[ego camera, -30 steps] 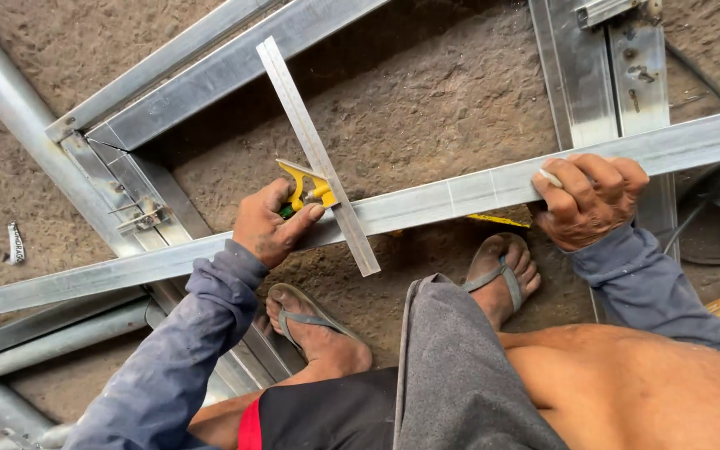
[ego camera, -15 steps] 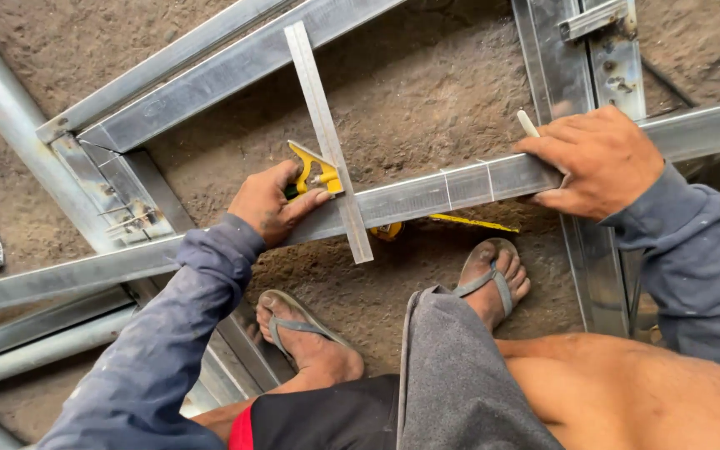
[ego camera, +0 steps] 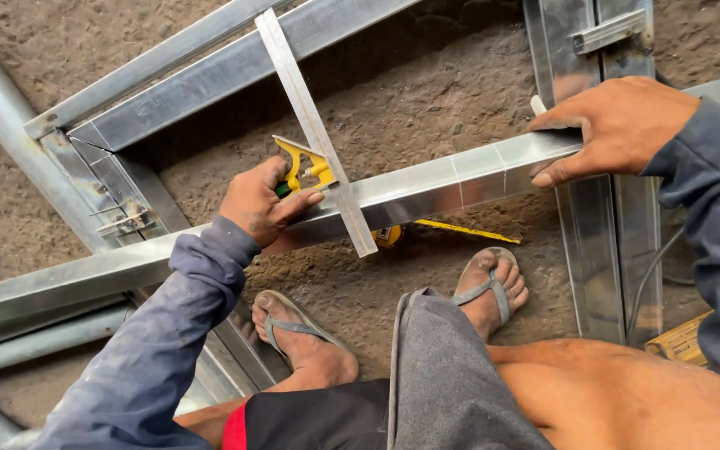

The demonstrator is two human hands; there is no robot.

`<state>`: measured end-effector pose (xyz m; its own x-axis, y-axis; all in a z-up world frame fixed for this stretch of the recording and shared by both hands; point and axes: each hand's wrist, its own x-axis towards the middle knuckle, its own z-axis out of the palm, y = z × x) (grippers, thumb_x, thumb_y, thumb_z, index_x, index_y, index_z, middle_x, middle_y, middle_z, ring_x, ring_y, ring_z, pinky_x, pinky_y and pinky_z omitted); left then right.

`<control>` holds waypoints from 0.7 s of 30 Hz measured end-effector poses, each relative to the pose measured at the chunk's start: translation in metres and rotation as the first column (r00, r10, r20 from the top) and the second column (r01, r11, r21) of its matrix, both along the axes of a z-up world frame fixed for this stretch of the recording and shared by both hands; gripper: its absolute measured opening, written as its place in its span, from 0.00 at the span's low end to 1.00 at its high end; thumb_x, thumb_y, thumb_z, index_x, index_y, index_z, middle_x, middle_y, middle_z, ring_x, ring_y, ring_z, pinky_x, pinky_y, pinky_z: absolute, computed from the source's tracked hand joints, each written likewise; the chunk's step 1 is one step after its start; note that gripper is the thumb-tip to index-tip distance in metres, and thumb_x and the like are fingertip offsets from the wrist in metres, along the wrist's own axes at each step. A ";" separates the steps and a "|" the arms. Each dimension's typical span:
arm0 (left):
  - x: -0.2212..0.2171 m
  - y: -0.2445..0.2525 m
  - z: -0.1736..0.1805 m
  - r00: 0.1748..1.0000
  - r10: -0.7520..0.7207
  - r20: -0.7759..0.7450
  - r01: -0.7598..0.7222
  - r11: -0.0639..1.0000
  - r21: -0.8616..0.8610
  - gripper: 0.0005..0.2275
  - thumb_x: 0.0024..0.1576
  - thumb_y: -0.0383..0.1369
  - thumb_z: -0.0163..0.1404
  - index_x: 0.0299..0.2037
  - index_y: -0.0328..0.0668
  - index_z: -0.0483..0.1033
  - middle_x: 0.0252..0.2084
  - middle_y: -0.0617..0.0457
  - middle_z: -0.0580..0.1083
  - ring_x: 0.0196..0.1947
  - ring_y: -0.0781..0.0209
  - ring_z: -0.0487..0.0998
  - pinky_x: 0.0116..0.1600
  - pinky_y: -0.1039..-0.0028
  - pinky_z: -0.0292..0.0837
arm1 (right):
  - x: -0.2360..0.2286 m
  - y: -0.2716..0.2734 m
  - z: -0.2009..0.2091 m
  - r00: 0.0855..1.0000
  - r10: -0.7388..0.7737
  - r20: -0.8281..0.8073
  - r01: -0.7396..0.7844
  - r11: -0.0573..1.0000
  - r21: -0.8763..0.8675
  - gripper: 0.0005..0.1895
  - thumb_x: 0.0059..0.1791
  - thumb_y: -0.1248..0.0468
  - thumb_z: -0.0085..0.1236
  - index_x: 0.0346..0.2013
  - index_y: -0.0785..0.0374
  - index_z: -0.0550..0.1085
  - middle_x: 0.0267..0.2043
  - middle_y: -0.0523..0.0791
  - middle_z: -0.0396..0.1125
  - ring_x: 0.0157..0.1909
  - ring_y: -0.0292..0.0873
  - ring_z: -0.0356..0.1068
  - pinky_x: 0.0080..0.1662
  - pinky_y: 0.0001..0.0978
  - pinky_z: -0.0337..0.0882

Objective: Measuring and marking metal beams for fabrication using a tape measure, combination square, and marker.

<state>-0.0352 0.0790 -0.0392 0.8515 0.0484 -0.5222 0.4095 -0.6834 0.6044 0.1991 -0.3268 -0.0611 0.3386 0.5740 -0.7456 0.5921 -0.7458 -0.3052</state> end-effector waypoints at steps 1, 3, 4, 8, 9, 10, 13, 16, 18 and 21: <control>-0.002 0.001 -0.004 0.999 -0.030 0.040 0.028 0.998 0.055 0.19 0.54 0.44 0.64 0.35 0.38 0.71 0.25 0.52 0.70 0.21 0.60 0.67 0.29 0.69 0.67 | 0.001 0.001 0.002 1.000 -0.006 -0.025 0.005 1.000 -0.016 0.41 0.31 0.33 0.68 0.56 0.42 0.77 0.51 0.42 0.77 0.49 0.51 0.79 0.52 0.43 0.76; 0.003 -0.007 0.004 0.994 -0.059 0.091 0.049 0.992 0.116 0.20 0.53 0.46 0.65 0.36 0.38 0.71 0.25 0.52 0.70 0.20 0.58 0.67 0.29 0.68 0.66 | -0.002 0.000 0.006 0.999 0.025 0.037 -0.027 0.998 0.065 0.40 0.32 0.32 0.66 0.54 0.44 0.79 0.44 0.43 0.78 0.39 0.52 0.79 0.45 0.42 0.77; 0.005 -0.011 0.008 0.984 -0.095 0.148 0.068 0.981 0.179 0.22 0.53 0.48 0.65 0.37 0.38 0.70 0.25 0.51 0.70 0.19 0.55 0.67 0.29 0.66 0.66 | -0.003 -0.001 0.009 0.993 0.046 0.110 -0.062 0.988 0.145 0.38 0.34 0.31 0.64 0.52 0.45 0.80 0.37 0.44 0.79 0.30 0.52 0.79 0.37 0.41 0.78; 0.019 -0.031 0.008 0.909 -0.232 0.346 0.156 0.959 0.235 0.23 0.54 0.50 0.64 0.35 0.40 0.68 0.26 0.54 0.69 0.20 0.62 0.66 0.26 0.71 0.66 | -0.026 -0.023 0.003 0.761 0.219 0.611 -0.401 0.899 0.177 0.36 0.45 0.24 0.44 0.58 0.35 0.76 0.48 0.27 0.76 0.55 0.29 0.74 0.57 0.28 0.65; 0.024 -0.038 0.011 0.908 -0.203 0.368 0.133 0.970 0.205 0.22 0.54 0.48 0.65 0.34 0.39 0.67 0.26 0.54 0.68 0.20 0.61 0.65 0.26 0.71 0.65 | -0.030 -0.025 0.002 0.788 0.163 0.594 -0.359 0.905 0.228 0.35 0.45 0.26 0.48 0.57 0.38 0.77 0.49 0.29 0.76 0.56 0.30 0.75 0.57 0.29 0.66; 0.029 -0.046 0.015 0.905 -0.172 0.388 0.111 0.978 0.175 0.22 0.53 0.47 0.66 0.33 0.39 0.67 0.26 0.54 0.68 0.20 0.61 0.65 0.27 0.70 0.65 | -0.034 -0.028 0.001 0.812 0.106 0.574 -0.315 0.908 0.278 0.35 0.45 0.28 0.51 0.57 0.42 0.77 0.49 0.31 0.76 0.57 0.31 0.75 0.57 0.30 0.67; 0.036 -0.046 0.006 0.908 -0.175 0.381 0.133 0.982 0.134 0.22 0.53 0.46 0.66 0.35 0.38 0.68 0.27 0.54 0.68 0.22 0.61 0.66 0.28 0.70 0.65 | -0.050 -0.020 0.016 0.732 0.106 0.673 -0.361 0.898 0.252 0.44 0.42 0.26 0.53 0.65 0.47 0.74 0.52 0.33 0.73 0.58 0.32 0.73 0.63 0.30 0.63; 0.034 -0.037 -0.003 0.917 -0.216 0.334 0.185 0.975 0.121 0.22 0.52 0.45 0.67 0.36 0.40 0.67 0.30 0.54 0.69 0.23 0.59 0.67 0.29 0.70 0.65 | -0.055 -0.024 0.011 0.776 0.005 0.630 -0.312 0.872 0.378 0.35 0.45 0.38 0.63 0.62 0.49 0.77 0.52 0.34 0.75 0.57 0.34 0.75 0.63 0.32 0.63; 0.028 -0.035 -0.002 0.916 -0.234 0.327 0.210 0.972 0.105 0.21 0.53 0.46 0.66 0.36 0.39 0.69 0.30 0.53 0.71 0.22 0.60 0.68 0.28 0.71 0.66 | -0.063 -0.027 0.007 0.764 -0.049 0.644 -0.305 0.851 0.428 0.31 0.47 0.40 0.65 0.59 0.51 0.79 0.54 0.35 0.77 0.57 0.34 0.75 0.63 0.33 0.64; 0.019 -0.028 0.001 0.919 -0.237 0.314 0.230 0.971 0.058 0.20 0.52 0.44 0.66 0.37 0.37 0.70 0.29 0.51 0.71 0.21 0.58 0.68 0.27 0.70 0.65 | -0.074 -0.028 0.006 0.750 -0.157 0.643 -0.286 0.799 0.529 0.27 0.48 0.45 0.68 0.56 0.57 0.82 0.54 0.40 0.80 0.54 0.39 0.75 0.63 0.37 0.64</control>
